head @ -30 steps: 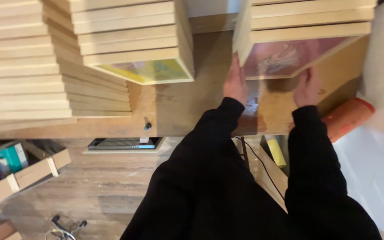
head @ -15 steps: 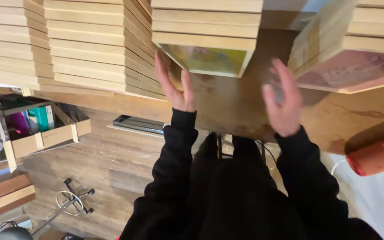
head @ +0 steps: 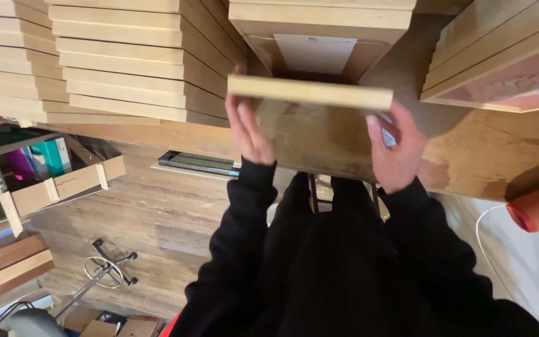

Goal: Sorting and organizing multiple stacks of framed artwork on a workbench.

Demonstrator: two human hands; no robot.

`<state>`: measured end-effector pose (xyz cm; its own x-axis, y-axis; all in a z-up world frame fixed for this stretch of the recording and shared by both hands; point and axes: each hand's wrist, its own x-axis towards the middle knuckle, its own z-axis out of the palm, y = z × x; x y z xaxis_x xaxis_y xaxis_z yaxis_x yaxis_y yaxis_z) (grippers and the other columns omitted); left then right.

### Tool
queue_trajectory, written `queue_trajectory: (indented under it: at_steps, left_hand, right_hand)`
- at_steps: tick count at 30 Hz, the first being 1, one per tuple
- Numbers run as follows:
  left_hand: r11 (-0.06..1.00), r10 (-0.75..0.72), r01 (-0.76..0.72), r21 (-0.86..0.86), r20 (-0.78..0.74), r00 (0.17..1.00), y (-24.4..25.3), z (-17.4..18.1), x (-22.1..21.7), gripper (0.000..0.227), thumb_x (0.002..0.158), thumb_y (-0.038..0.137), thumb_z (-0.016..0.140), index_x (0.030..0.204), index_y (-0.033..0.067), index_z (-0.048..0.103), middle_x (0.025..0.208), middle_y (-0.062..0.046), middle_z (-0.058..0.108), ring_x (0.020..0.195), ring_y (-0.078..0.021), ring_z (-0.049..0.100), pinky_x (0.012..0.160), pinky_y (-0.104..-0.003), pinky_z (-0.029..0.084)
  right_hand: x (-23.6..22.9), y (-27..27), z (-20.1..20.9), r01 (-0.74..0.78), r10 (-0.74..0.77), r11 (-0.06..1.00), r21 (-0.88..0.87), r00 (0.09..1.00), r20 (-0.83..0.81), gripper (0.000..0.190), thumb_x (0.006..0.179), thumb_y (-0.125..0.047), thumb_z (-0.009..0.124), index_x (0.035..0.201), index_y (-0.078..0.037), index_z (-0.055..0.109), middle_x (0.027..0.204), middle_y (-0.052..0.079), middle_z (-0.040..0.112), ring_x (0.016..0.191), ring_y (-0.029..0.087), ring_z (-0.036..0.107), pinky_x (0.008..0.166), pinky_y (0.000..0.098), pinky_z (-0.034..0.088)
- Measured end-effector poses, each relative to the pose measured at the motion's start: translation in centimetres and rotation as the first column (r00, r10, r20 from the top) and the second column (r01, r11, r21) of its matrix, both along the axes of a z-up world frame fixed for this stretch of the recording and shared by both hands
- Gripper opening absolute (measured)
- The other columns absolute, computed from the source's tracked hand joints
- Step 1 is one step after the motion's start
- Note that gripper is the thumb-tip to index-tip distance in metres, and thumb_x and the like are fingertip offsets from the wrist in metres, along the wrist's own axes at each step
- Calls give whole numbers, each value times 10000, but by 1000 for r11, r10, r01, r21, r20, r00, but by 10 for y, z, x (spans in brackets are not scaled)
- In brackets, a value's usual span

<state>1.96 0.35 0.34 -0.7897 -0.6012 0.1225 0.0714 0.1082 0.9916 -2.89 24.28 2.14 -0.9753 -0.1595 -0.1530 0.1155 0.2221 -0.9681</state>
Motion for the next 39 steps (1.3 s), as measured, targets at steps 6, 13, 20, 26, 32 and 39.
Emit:
queue_trajectory:
  at_steps: [6, 13, 20, 26, 32, 39]
  left_hand:
    - [928, 201, -228, 293, 119, 972, 19, -16, 51, 708, 1139, 471, 277, 1628, -42, 271, 1710, -243, 281, 1601, -364, 277, 1333, -479, 203]
    - [972, 172, -164, 168, -39, 984, 28, -7, 59, 894, 1062, 712, 331, 1615, 10, 292, 1703, -226, 320, 1609, -349, 334, 1352, -512, 265]
    - [991, 47, -50, 122, 21, 999, -1, -17, 13, 736, 1144, 515, 273, 1648, -21, 278, 1709, -218, 338, 1584, -336, 326, 1327, -464, 261]
    - [994, -47, 53, 96, -64, 997, -5, -9, -27, 550, 1172, 252, 342, 1667, 42, 228, 1751, -163, 242, 1622, -278, 274, 1347, -425, 284]
    - [988, -13, 5, 155, 46, 999, -11, -21, -35, 559, 1154, 230, 415, 1638, -17, 284, 1654, -203, 404, 1558, -297, 391, 1289, -392, 323]
    - [999, 26, -23, -39, 60, 998, -17, -23, -29, 509, 1142, 255, 484, 1581, 14, 392, 1551, -139, 410, 1470, -280, 474, 1259, -394, 394]
  right_hand:
    - [26, 14, -4, -106, 158, 969, 225, 960, -230, 400, 980, 46, 650, 1379, 31, 621, 1358, 215, 624, 1221, 308, 670, 1040, 359, 587]
    - [37, 12, -14, -60, 110, 977, 203, 963, -247, 344, 990, -3, 750, 1316, 16, 642, 1315, 193, 643, 1179, 287, 694, 1008, 360, 600]
    - [1, 0, -12, -50, 172, 942, 331, 921, -350, 336, 1023, 31, 611, 1356, -4, 645, 1424, 137, 641, 1322, 292, 648, 1072, 349, 539]
    - [-25, -29, 6, -15, 58, 985, 173, 968, -246, 461, 1085, 25, 586, 1540, -5, 515, 1614, 214, 492, 1360, 326, 632, 1094, 389, 583]
    - [-29, -37, 2, -6, 57, 975, 221, 972, -228, 605, 1022, 28, 659, 1584, -5, 438, 1356, 196, 576, 1229, 303, 586, 1052, 389, 561]
    - [-30, -34, 9, -33, 89, 979, 202, 957, -275, 548, 1028, 31, 669, 1535, 24, 459, 1454, 231, 494, 1284, 326, 566, 1054, 380, 558]
